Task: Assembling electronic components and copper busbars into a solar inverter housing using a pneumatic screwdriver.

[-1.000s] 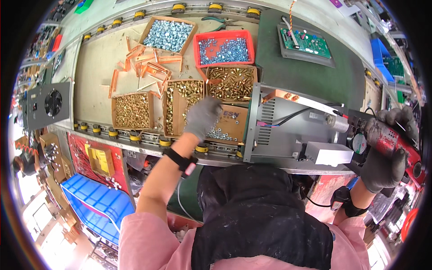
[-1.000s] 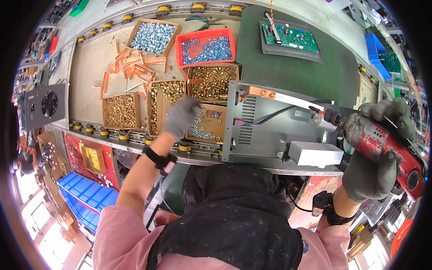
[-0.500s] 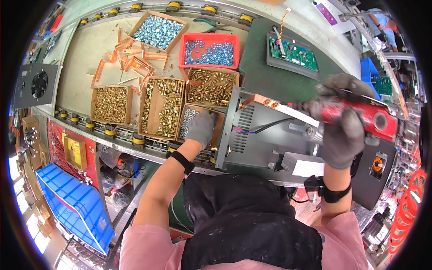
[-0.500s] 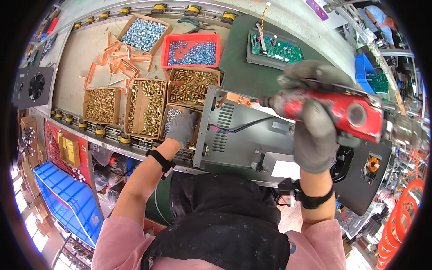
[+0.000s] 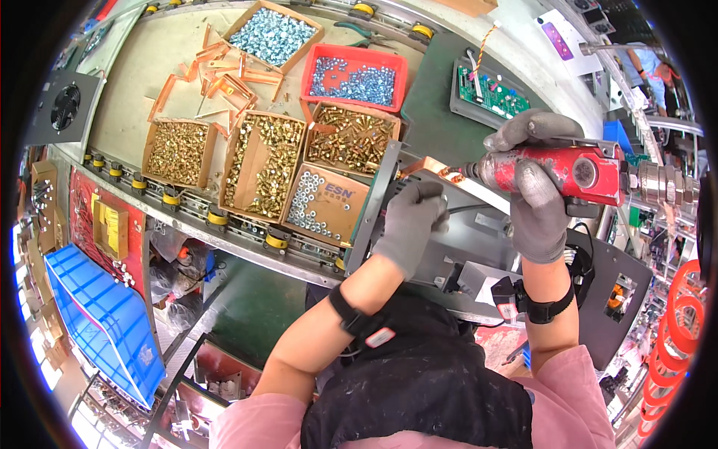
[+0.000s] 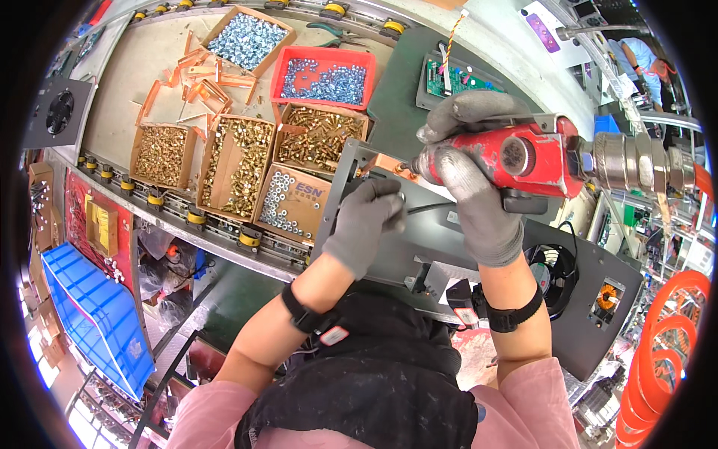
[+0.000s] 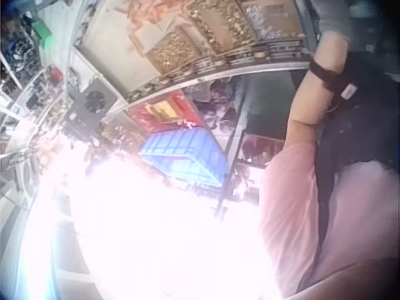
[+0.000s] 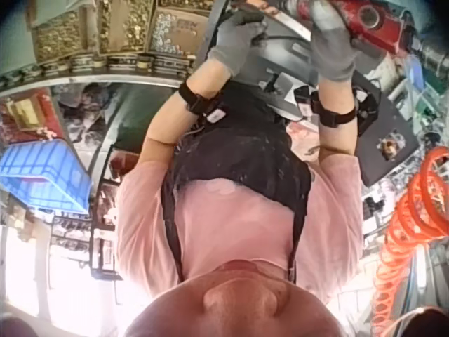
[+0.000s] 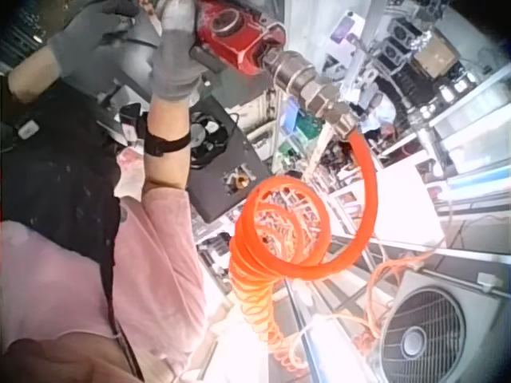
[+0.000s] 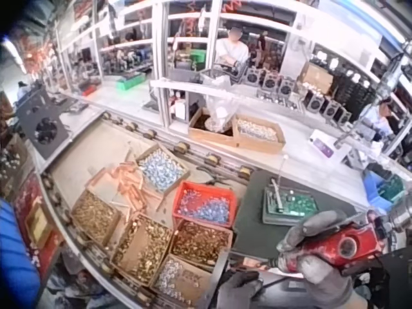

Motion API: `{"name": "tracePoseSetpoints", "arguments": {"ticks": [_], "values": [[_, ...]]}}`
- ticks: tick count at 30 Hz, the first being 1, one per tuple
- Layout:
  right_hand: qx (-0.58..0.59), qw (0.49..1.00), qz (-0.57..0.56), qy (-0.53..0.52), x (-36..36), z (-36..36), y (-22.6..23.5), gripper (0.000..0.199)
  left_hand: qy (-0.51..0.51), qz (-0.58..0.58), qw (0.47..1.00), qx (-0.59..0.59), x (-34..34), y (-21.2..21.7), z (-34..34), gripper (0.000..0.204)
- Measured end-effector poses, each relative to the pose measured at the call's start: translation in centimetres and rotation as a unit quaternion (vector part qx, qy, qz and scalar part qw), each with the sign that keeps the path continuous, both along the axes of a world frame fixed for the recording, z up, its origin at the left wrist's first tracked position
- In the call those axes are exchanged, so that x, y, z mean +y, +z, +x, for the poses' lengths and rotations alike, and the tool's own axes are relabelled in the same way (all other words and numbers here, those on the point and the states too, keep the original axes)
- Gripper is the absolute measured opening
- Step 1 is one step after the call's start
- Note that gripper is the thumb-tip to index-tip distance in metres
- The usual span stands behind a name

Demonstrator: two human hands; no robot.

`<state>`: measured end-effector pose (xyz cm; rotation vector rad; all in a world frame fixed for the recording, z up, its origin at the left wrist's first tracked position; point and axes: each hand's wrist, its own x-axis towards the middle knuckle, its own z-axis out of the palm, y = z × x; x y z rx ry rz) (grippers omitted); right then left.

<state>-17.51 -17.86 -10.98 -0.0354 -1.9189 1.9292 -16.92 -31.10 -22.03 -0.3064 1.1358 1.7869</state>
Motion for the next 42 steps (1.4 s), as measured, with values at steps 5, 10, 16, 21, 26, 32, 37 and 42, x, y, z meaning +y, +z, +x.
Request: {"name": "tracePoseSetpoints", "arguments": {"ticks": [5, 10, 16, 21, 26, 32, 37, 42], "values": [[-0.002, 0.999, 0.028, 0.019, 0.6, 0.3, -0.3, 0.038, 0.212, 0.054, 0.969, -0.113, 3.7, -1.5, 0.2, 0.022], [-0.034, 0.998, 0.032, 0.038, 0.5, 0.4, -0.2, 0.037, 0.278, 0.122, 0.948, -0.101, 3.2, -1.7, 1.5, 0.024], [-0.02, 0.995, 0.061, 0.076, 0.5, 0.5, -0.1, 0.034, 0.28, 0.162, 0.942, -0.086, 2.6, -1.0, 2.2, 0.027], [0.002, 0.992, 0.098, 0.078, 0.6, 0.1, -0.5, 0.032, 0.322, 0.187, 0.924, -0.091, 2.9, -1.6, 2.3, 0.026], [0.011, 0.992, 0.073, 0.107, 0.8, 0.6, -1.1, 0.026, 0.321, 0.195, 0.921, -0.102, 3.2, -1.7, 2.4, 0.026], [0.016, 0.993, 0.06, 0.105, 0.2, 0.5, -1.0, 0.026, 0.331, 0.202, 0.916, -0.099, 2.6, -1.9, 2.8, 0.027], [-0.027, 0.994, -0.008, 0.108, -0.6, 1.0, -0.7, 0.026, 0.236, 0.154, 0.958, -0.054, 0.0, -0.4, 3.1, 0.032], [-0.031, 0.995, 0.062, 0.071, -1.4, 1.4, -0.4, 0.025, 0.116, -0.121, 0.973, 0.156, -8.1, 0.8, 2.7, 0.026]]}}
